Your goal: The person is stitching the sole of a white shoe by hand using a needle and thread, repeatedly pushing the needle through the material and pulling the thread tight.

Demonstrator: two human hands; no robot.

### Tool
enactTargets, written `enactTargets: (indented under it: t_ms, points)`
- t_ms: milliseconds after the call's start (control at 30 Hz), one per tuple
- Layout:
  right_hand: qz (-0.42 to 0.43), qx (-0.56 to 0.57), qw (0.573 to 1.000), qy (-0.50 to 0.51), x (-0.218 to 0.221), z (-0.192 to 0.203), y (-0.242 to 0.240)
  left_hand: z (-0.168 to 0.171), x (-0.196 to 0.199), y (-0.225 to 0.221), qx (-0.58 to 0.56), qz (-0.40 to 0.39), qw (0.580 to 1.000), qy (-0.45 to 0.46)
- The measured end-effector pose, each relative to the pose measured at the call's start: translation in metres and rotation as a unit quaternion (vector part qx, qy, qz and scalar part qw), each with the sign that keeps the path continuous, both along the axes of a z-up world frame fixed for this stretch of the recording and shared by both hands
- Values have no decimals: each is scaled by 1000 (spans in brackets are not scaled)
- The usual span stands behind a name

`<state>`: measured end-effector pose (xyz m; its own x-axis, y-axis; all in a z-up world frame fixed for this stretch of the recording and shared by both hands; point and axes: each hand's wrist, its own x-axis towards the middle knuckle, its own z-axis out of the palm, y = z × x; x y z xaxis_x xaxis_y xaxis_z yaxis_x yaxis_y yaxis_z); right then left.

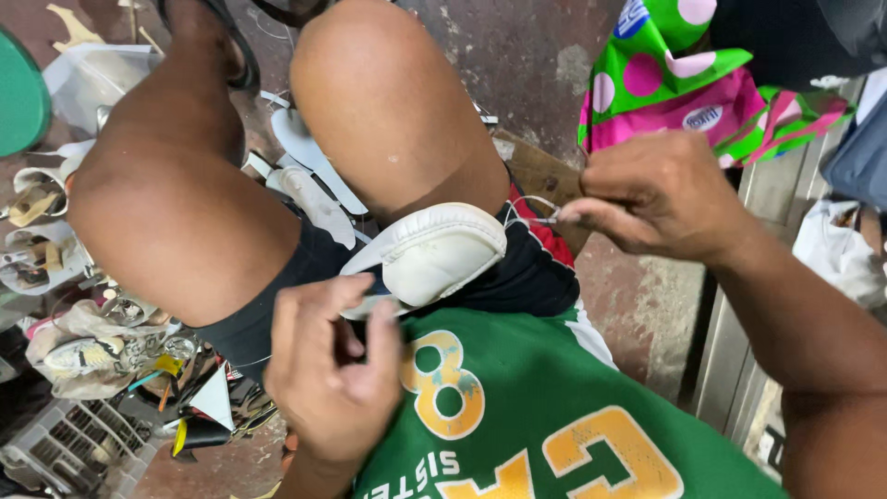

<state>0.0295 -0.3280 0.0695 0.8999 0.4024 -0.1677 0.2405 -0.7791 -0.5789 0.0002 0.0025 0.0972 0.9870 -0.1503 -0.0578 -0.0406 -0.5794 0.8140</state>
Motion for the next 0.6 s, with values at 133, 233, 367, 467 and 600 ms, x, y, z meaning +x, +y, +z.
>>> enactTargets:
  t_ms: [133,233,367,467,600]
  points:
    - [20,46,999,6,3,6,10,16,23,-40,50,-153,972,-170]
    - [2,44,999,10,1,12,12,3,41,-70,39,-218,962,-159]
    - [34,73,997,21,6,11,14,-4,50,-74,-23,-218,970,-110]
    - [109,213,966,97,7,1,22,-6,54,-67,-70,-232,968,-67]
    - [117,387,880,249,-1,-18,31,2,56,-61,-130,-230,964,-39]
